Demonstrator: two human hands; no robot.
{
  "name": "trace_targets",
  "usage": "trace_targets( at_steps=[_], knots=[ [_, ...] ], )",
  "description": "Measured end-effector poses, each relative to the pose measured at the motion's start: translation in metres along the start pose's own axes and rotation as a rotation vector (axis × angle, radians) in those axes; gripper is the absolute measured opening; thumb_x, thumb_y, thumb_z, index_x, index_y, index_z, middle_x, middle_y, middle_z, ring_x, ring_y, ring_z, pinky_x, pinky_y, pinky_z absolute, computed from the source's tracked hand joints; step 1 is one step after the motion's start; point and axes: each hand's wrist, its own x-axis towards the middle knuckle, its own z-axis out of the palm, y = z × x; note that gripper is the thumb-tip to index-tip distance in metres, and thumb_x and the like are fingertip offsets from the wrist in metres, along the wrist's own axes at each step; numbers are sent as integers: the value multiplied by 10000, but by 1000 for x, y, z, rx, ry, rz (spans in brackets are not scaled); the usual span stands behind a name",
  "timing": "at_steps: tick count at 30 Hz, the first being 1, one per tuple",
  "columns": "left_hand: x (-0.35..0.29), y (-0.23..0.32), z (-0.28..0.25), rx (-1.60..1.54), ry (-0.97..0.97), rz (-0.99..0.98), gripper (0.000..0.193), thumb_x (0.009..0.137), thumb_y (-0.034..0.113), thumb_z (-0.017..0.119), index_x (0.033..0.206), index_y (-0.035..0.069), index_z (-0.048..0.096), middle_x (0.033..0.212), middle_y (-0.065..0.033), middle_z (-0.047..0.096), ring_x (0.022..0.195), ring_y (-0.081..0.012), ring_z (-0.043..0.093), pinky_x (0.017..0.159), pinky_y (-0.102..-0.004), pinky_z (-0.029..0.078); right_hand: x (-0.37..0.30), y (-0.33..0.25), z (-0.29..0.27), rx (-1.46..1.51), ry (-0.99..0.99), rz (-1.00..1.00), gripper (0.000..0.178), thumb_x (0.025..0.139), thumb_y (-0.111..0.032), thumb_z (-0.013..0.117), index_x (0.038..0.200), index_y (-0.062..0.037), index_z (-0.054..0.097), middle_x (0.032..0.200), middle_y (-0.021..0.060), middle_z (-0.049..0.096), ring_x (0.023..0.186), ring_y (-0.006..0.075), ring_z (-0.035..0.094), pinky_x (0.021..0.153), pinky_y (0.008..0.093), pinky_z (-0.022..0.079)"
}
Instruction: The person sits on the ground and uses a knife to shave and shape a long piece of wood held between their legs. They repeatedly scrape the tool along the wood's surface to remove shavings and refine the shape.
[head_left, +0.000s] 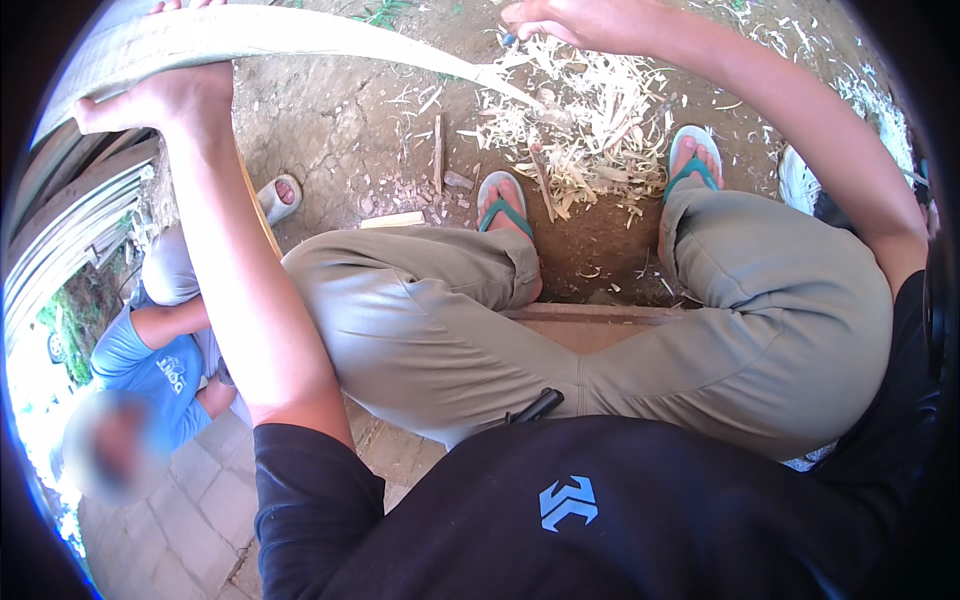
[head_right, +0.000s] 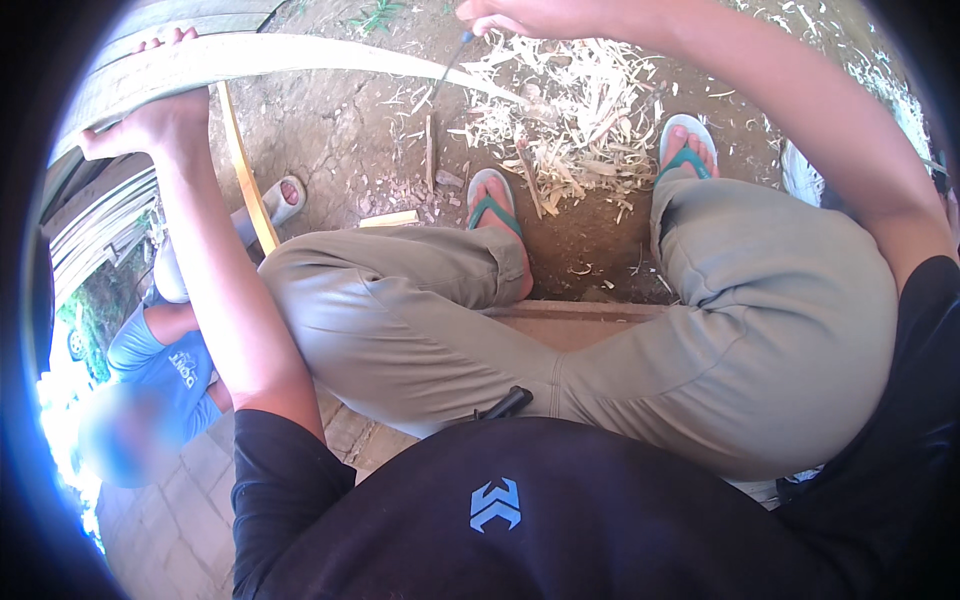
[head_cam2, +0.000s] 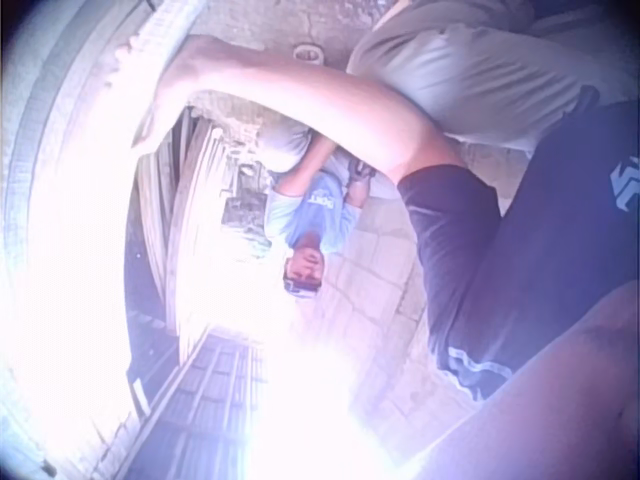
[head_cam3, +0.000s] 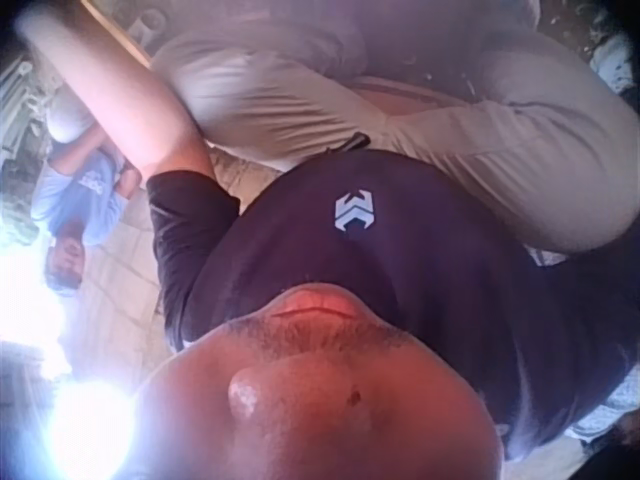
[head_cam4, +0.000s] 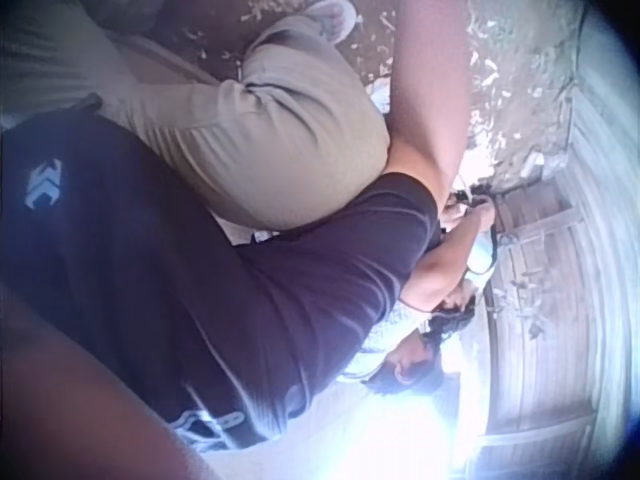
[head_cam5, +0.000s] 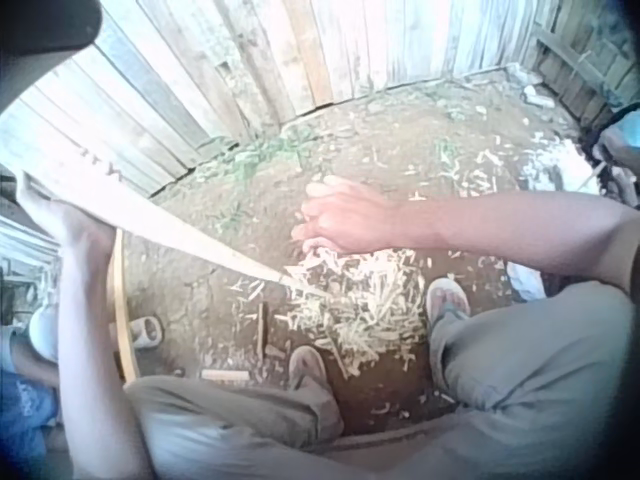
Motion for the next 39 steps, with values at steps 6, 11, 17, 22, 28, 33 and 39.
trace_targets(
  at_steps=[6,11,17,22,28,33,39],
  knots=[
    [0,-1,2,-16,3,4,1279,751,899,279,1554,-95,214,1597,-286,246,1451,-493,297,1224,-641,216,5,-8,-6,20,-25,74,200,947,-346,659,1049,-201,750,880,80,638,953,303,622,844,470,462],
    [-3,1,4,-60,49,-26,1249,763,883,306,1558,-79,240,1587,-285,273,1466,-493,295,1234,-638,201,14,-12,-24,143,-81,225,213,954,-338,644,1054,-199,771,887,96,652,958,309,628,848,469,469],
    [-5,0,0,-77,4,-37,1253,777,883,301,1576,-79,221,1629,-273,245,1495,-502,264,1242,-619,205,-4,-7,2,18,-22,156,243,950,-377,639,1084,-230,780,871,87,643,951,308,620,856,481,452],
    [-6,2,1,-13,19,-17,1251,768,916,283,1457,-128,279,1458,-296,343,1392,-562,344,1186,-655,259,-1,-8,1,70,-94,192,217,948,-365,647,1040,-215,772,862,90,641,954,324,615,854,483,456],
    [-6,-1,1,-32,-7,-10,1271,783,909,301,1528,-117,221,1551,-307,282,1434,-554,321,1214,-645,244,4,-9,-1,163,-36,300,257,942,-379,658,1098,-218,784,917,116,680,980,343,625,875,485,481],
    [1,-4,-6,-16,1,-16,1241,800,902,285,1521,-108,251,1525,-298,322,1405,-525,365,1193,-630,287,9,-12,-4,74,-45,214,259,945,-379,655,1112,-234,789,907,118,677,995,343,614,879,490,484],
    [2,-5,0,-51,65,-12,1183,829,895,245,1459,-102,346,1444,-275,414,1330,-481,432,1162,-611,336,8,-17,-6,-9,-265,200,230,928,-362,673,1069,-224,792,901,116,677,994,327,614,844,495,472]
  ],
)
